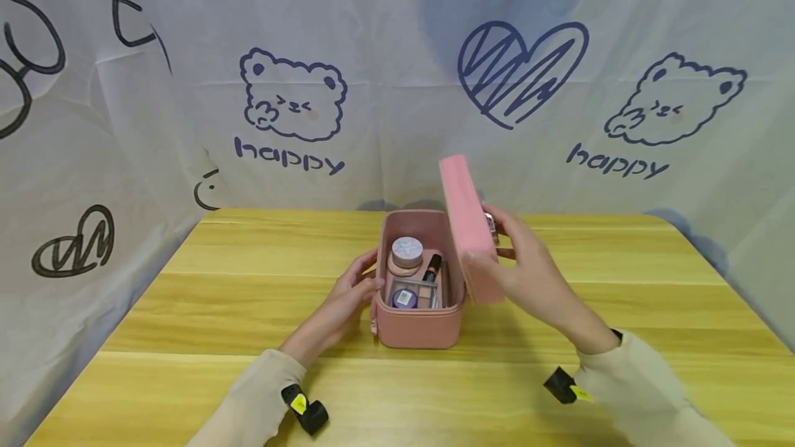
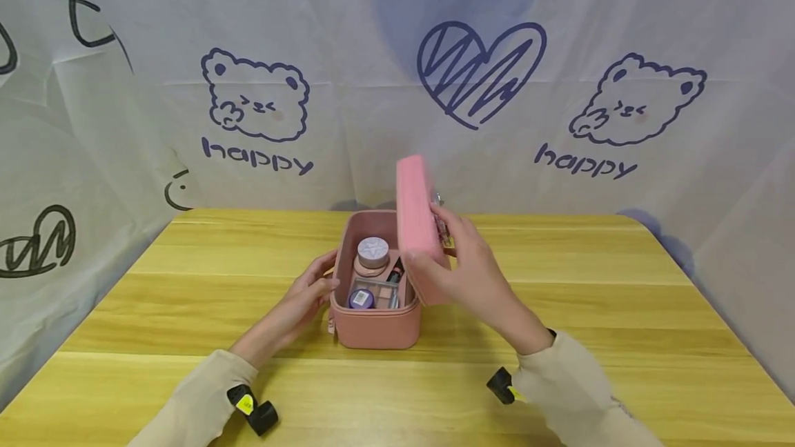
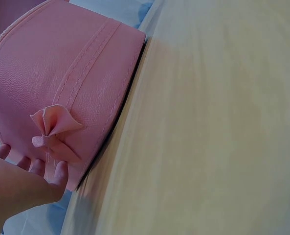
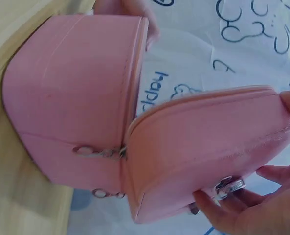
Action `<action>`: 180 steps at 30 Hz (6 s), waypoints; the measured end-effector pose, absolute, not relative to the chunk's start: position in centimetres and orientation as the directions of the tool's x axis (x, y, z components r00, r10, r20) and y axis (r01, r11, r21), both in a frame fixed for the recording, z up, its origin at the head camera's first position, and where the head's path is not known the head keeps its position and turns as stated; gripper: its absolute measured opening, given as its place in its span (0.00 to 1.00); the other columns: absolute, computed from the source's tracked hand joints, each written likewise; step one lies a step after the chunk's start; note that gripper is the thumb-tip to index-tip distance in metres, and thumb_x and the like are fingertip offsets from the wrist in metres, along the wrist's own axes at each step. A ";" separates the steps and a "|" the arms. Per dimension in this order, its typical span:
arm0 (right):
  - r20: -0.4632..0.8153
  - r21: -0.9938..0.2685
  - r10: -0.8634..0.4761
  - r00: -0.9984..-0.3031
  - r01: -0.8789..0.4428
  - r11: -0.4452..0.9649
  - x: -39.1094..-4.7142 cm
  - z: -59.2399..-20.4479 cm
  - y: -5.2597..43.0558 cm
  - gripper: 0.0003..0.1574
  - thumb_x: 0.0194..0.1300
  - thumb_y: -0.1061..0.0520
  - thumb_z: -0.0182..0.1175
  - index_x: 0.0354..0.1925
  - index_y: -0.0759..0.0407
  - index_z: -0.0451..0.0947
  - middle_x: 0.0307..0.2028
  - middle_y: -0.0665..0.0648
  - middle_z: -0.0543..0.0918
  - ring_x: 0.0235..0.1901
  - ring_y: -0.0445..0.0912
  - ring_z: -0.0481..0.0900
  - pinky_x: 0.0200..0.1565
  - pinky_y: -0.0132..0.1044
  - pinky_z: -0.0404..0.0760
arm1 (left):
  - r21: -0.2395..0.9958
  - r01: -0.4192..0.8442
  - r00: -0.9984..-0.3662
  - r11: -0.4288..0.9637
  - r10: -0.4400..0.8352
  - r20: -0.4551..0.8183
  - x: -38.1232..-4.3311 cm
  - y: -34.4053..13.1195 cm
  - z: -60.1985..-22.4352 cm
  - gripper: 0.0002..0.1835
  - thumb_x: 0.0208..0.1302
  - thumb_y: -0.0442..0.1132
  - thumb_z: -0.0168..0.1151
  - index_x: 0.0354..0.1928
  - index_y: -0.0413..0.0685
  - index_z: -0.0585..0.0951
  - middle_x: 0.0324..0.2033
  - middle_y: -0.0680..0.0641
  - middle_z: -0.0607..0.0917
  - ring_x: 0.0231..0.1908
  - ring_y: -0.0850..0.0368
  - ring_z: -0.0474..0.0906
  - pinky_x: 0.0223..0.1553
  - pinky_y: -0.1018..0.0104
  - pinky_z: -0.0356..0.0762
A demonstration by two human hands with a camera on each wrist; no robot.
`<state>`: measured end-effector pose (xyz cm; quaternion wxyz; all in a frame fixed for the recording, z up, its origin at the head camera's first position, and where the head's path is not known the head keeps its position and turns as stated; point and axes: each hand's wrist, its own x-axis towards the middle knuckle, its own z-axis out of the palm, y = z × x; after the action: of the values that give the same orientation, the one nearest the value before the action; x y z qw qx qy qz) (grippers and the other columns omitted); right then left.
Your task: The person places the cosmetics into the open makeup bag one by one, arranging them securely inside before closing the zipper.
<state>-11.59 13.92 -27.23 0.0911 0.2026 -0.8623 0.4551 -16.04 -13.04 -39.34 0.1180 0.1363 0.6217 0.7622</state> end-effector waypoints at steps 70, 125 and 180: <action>-0.004 -0.989 -0.190 -0.982 -0.025 0.148 -22.3 -32.1 14.5 0.42 0.64 0.57 0.50 0.74 0.59 0.48 0.65 0.68 0.58 0.57 0.56 0.64 0.54 0.48 0.68 | 0.996 -0.058 -0.984 -0.063 0.174 -0.047 -12.7 -9.8 -35.4 0.39 0.61 0.46 0.60 0.71 0.38 0.59 0.63 0.38 0.66 0.62 0.46 0.62 0.63 0.52 0.60; 0.479 -0.588 -0.167 -0.862 -0.457 0.667 -9.7 -36.1 12.5 0.08 0.53 0.70 0.65 0.29 0.61 0.77 0.26 0.51 0.79 0.27 0.43 0.78 0.27 0.34 0.78 | 0.907 0.317 -0.946 0.279 0.031 0.321 -11.9 -8.1 -36.5 0.61 0.43 0.51 0.79 0.73 0.49 0.48 0.68 0.45 0.58 0.65 0.51 0.58 0.63 0.47 0.59; 0.321 -0.842 -0.135 -0.938 -0.347 0.413 -8.5 -35.5 10.9 0.39 0.70 0.59 0.57 0.69 0.67 0.48 0.67 0.71 0.54 0.66 0.65 0.56 0.54 0.58 0.73 | 0.986 -0.140 -0.976 -0.090 0.180 -0.122 -15.5 -11.4 -34.4 0.20 0.70 0.47 0.49 0.54 0.38 0.70 0.47 0.46 0.74 0.49 0.53 0.70 0.54 0.60 0.63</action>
<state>-8.54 10.94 -35.45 0.1017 0.1445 -0.8345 0.5219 -15.46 -11.43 -34.41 0.1084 0.0153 0.6656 0.7382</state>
